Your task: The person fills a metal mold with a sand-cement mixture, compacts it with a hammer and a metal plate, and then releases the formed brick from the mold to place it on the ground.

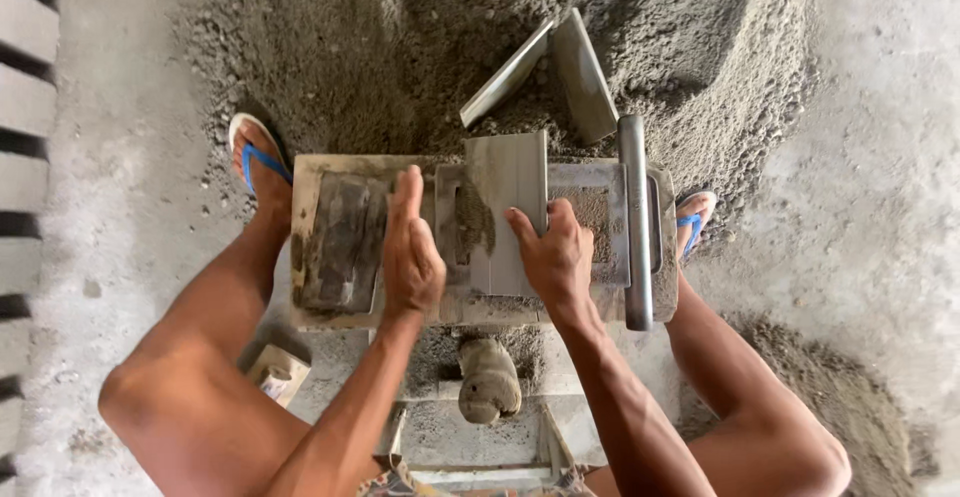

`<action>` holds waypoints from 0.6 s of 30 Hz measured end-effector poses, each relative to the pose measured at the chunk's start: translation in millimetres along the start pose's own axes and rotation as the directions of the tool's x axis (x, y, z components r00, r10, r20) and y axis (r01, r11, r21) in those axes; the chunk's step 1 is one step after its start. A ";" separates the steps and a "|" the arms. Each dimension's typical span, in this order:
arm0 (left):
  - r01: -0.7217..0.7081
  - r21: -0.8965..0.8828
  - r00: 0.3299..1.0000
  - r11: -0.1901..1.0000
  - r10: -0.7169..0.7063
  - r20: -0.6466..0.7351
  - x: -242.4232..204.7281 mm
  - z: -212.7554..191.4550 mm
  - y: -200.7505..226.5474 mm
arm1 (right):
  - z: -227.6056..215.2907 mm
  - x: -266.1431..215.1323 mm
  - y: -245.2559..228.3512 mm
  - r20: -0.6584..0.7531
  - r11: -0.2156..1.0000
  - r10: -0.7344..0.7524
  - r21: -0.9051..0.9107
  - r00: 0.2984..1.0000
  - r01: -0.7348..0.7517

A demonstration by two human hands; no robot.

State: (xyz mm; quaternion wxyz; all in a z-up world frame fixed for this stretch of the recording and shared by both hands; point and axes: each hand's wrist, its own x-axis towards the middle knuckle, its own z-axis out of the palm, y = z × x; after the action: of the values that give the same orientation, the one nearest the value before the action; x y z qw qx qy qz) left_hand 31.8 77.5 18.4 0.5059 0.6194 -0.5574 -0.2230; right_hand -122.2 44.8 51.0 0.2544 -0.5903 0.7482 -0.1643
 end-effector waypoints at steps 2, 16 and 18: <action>0.019 0.029 1.000 0.999 -0.018 -0.015 -1.9 -25.8 -3.7 | -26.1 -3.8 -4.7 -0.095 0.998 0.003 -0.058 0.995 -0.009; -0.141 0.013 0.990 0.990 0.141 -0.002 15.2 -6.8 23.1 | -74.6 -0.9 62.0 -0.086 0.976 0.088 -0.190 0.992 -0.103; -0.181 -0.056 0.979 0.982 0.185 0.082 14.0 28.9 44.0 | -100.0 -1.8 89.5 -0.226 0.998 -0.043 0.040 0.973 0.053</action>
State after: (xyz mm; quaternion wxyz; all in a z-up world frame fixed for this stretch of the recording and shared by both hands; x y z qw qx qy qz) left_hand -9.0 59.6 49.7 0.5144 0.5428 -0.6279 -0.2155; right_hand -250.9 63.4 84.1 0.1775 -0.5798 0.7537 -0.2534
